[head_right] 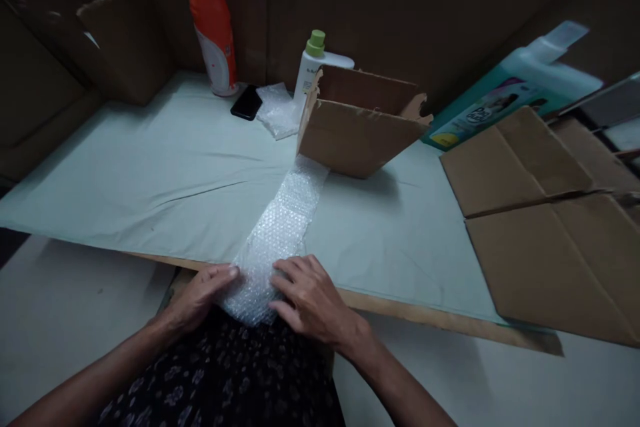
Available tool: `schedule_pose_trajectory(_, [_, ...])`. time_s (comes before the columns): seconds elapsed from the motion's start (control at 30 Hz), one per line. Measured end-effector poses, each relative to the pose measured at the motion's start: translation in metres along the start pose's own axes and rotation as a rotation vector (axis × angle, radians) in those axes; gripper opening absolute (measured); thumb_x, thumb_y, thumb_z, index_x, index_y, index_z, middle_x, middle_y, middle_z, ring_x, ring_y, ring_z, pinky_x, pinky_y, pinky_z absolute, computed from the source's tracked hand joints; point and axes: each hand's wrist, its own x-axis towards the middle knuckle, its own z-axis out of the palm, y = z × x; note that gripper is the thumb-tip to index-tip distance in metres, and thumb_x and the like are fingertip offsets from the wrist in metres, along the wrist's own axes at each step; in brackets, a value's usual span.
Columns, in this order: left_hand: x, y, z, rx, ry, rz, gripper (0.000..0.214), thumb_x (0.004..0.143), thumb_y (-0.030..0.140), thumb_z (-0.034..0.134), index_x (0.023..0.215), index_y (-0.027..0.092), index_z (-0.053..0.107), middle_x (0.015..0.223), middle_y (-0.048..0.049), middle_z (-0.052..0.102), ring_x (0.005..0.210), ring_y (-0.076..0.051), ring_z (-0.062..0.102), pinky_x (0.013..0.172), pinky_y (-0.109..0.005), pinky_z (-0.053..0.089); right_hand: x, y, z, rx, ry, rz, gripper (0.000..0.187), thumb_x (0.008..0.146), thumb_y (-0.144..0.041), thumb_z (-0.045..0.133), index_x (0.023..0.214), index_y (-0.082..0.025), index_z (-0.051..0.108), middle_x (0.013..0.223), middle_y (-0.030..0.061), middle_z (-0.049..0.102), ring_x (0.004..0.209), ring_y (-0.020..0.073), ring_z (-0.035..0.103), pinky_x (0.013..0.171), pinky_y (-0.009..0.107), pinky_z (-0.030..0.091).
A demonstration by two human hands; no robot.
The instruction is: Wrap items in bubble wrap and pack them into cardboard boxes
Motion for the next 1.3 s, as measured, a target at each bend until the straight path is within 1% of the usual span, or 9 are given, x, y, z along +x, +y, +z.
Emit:
schedule_pose_trajectory(0.17, [-0.001, 0.003, 0.004, 0.172, 0.057, -0.006, 0.054, 0.066, 0.068, 0.074, 0.076, 0.015, 0.068, 0.066, 0.0002, 0.056, 0.062, -0.013, 0.041, 0.059, -0.025, 0.029, 0.003, 0.012, -0.002, 0.146, 0.159, 0.141, 0.025, 0.093, -0.040, 0.065, 0.111, -0.026, 0.073, 0.114, 0.0081, 0.075, 0.102, 0.0266, 0.068, 0.090, 0.047, 0.051])
schedule_pose_trajectory(0.27, [-0.002, 0.004, 0.005, 0.209, 0.059, -0.005, 0.059, 0.068, 0.075, 0.069, 0.070, 0.016, 0.064, 0.062, 0.0015, 0.051, 0.060, -0.012, 0.036, 0.058, -0.026, 0.025, 0.024, 0.039, 0.002, 0.042, 0.235, 0.307, 0.025, 0.095, -0.032, 0.060, 0.115, -0.022, 0.072, 0.120, 0.0107, 0.073, 0.112, 0.0289, 0.065, 0.097, 0.048, 0.049])
schedule_pose_trajectory(0.4, [-0.002, 0.004, 0.006, 0.209, 0.043, -0.004, 0.061, 0.071, 0.077, 0.066, 0.067, 0.017, 0.060, 0.060, 0.0022, 0.046, 0.058, -0.011, 0.033, 0.058, -0.026, 0.023, 0.059, 0.074, 0.013, -0.130, 0.184, 0.501, 0.031, 0.091, -0.028, 0.065, 0.118, -0.015, 0.069, 0.121, 0.0167, 0.071, 0.110, 0.0338, 0.062, 0.094, 0.048, 0.046])
schedule_pose_trajectory(0.6, [0.000, 0.005, 0.008, 0.205, 0.074, -0.031, 0.061, 0.068, 0.079, 0.067, 0.062, 0.020, 0.051, 0.058, 0.0049, 0.037, 0.057, -0.011, 0.026, 0.056, -0.026, 0.020, 0.073, 0.087, 0.002, -0.159, 0.193, 0.399, 0.015, 0.093, -0.024, 0.060, 0.096, -0.023, 0.075, 0.101, 0.0083, 0.074, 0.100, 0.0289, 0.063, 0.087, 0.042, 0.043])
schedule_pose_trajectory(0.8, [0.002, 0.006, 0.007, 0.246, 0.086, -0.068, 0.063, 0.065, 0.082, 0.065, 0.060, 0.022, 0.047, 0.059, 0.0053, 0.034, 0.057, -0.011, 0.024, 0.056, -0.027, 0.019, 0.061, 0.082, 0.001, -0.084, 0.213, 0.442, 0.022, 0.093, -0.025, 0.059, 0.112, -0.021, 0.070, 0.099, 0.0086, 0.076, 0.089, 0.0255, 0.067, 0.082, 0.040, 0.042])
schedule_pose_trajectory(0.93, [0.004, 0.004, 0.007, 0.266, 0.122, -0.074, 0.064, 0.063, 0.082, 0.066, 0.059, 0.022, 0.045, 0.058, 0.0060, 0.033, 0.056, -0.011, 0.024, 0.055, -0.027, 0.018, 0.058, 0.077, 0.005, -0.056, 0.116, 0.462, 0.013, 0.090, -0.021, 0.059, 0.097, -0.021, 0.070, 0.092, 0.0070, 0.077, 0.088, 0.0257, 0.068, 0.084, 0.040, 0.041])
schedule_pose_trajectory(1.03, [0.005, 0.003, 0.008, 0.245, 0.145, -0.075, 0.062, 0.060, 0.080, 0.069, 0.059, 0.021, 0.047, 0.056, 0.0063, 0.037, 0.054, -0.010, 0.027, 0.054, -0.026, 0.019, 0.059, 0.076, 0.000, -0.030, 0.177, 0.431, 0.013, 0.089, -0.019, 0.056, 0.090, -0.022, 0.069, 0.089, 0.0049, 0.076, 0.085, 0.0236, 0.067, 0.086, 0.039, 0.039])
schedule_pose_trajectory(1.17, [0.005, 0.001, 0.009, 0.166, 0.159, -0.042, 0.055, 0.061, 0.068, 0.078, 0.075, 0.020, 0.056, 0.061, 0.0055, 0.051, 0.055, -0.010, 0.039, 0.055, -0.024, 0.026, 0.063, 0.084, -0.001, -0.061, 0.221, 0.451, 0.015, 0.084, -0.016, 0.054, 0.086, -0.021, 0.067, 0.084, 0.0048, 0.075, 0.081, 0.0228, 0.066, 0.085, 0.038, 0.038])
schedule_pose_trajectory(1.3, [0.003, -0.003, 0.011, 0.051, 0.160, 0.005, 0.071, 0.065, 0.056, 0.081, 0.119, 0.018, 0.055, 0.069, 0.0034, 0.064, 0.060, -0.013, 0.051, 0.061, -0.025, 0.037, 0.065, 0.095, 0.007, -0.066, 0.203, 0.468, 0.014, 0.086, -0.016, 0.054, 0.087, -0.020, 0.067, 0.086, 0.0061, 0.075, 0.083, 0.0235, 0.066, 0.086, 0.039, 0.039])
